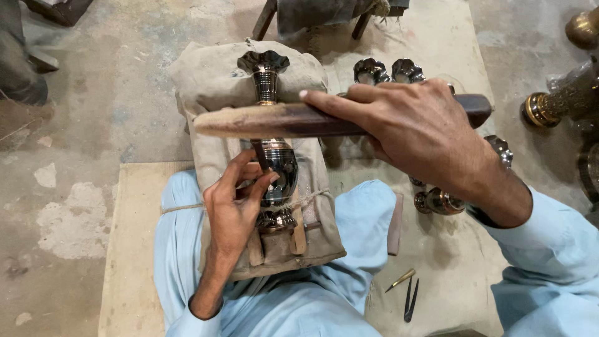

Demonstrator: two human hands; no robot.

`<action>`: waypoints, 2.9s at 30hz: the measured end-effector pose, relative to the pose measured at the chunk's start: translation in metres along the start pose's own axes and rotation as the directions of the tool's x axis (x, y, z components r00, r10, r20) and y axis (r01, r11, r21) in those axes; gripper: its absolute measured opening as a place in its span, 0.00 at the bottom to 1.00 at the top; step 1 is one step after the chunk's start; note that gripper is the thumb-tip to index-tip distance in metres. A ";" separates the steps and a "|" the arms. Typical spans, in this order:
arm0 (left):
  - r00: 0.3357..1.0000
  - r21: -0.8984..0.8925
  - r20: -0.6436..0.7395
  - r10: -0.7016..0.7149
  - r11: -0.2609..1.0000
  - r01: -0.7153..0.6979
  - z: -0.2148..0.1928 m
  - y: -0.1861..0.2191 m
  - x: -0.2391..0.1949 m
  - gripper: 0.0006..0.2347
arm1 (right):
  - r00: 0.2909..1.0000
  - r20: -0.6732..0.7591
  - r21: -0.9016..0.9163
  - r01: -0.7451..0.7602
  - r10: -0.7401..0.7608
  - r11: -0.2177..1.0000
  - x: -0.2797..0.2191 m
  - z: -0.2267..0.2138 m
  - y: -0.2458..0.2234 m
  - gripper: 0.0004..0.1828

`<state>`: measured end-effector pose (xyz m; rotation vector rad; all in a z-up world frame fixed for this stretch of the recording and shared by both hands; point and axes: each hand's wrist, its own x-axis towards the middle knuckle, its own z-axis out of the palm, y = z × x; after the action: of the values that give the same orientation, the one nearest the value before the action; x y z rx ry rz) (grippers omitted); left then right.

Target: The person sits on the floor and uses a hammer and chisel to emboss decorative patterns onto a metal vase-like object. They repeatedly strike the chisel against the object's surface while rotating it to work on different sections.

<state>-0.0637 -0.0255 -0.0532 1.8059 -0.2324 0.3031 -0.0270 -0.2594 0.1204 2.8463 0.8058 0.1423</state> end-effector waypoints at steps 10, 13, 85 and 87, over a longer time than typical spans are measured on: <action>1.000 -0.028 0.023 0.004 1.000 -0.003 -0.003 -0.001 -0.001 0.18 | 0.980 -0.200 0.277 0.048 0.008 0.960 -0.005 0.010 0.000 0.38; 0.999 -0.028 0.020 0.025 0.999 -0.024 -0.005 -0.003 -0.001 0.17 | 0.994 0.097 0.143 -0.067 0.054 0.987 -0.010 0.011 0.002 0.36; 0.889 0.042 0.442 0.124 0.987 -0.158 -0.020 0.014 0.039 0.18 | 0.928 -0.138 0.384 -0.273 0.347 0.882 -0.078 0.108 0.010 0.26; 0.926 0.000 0.352 0.133 0.990 -0.142 -0.017 0.011 0.040 0.18 | 0.925 -0.118 0.442 -0.276 0.361 0.853 -0.077 0.114 0.014 0.25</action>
<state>-0.0308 -0.0120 -0.0260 1.8653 -0.6124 0.0772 -0.0692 -0.3284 0.0078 3.4073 0.4166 0.3400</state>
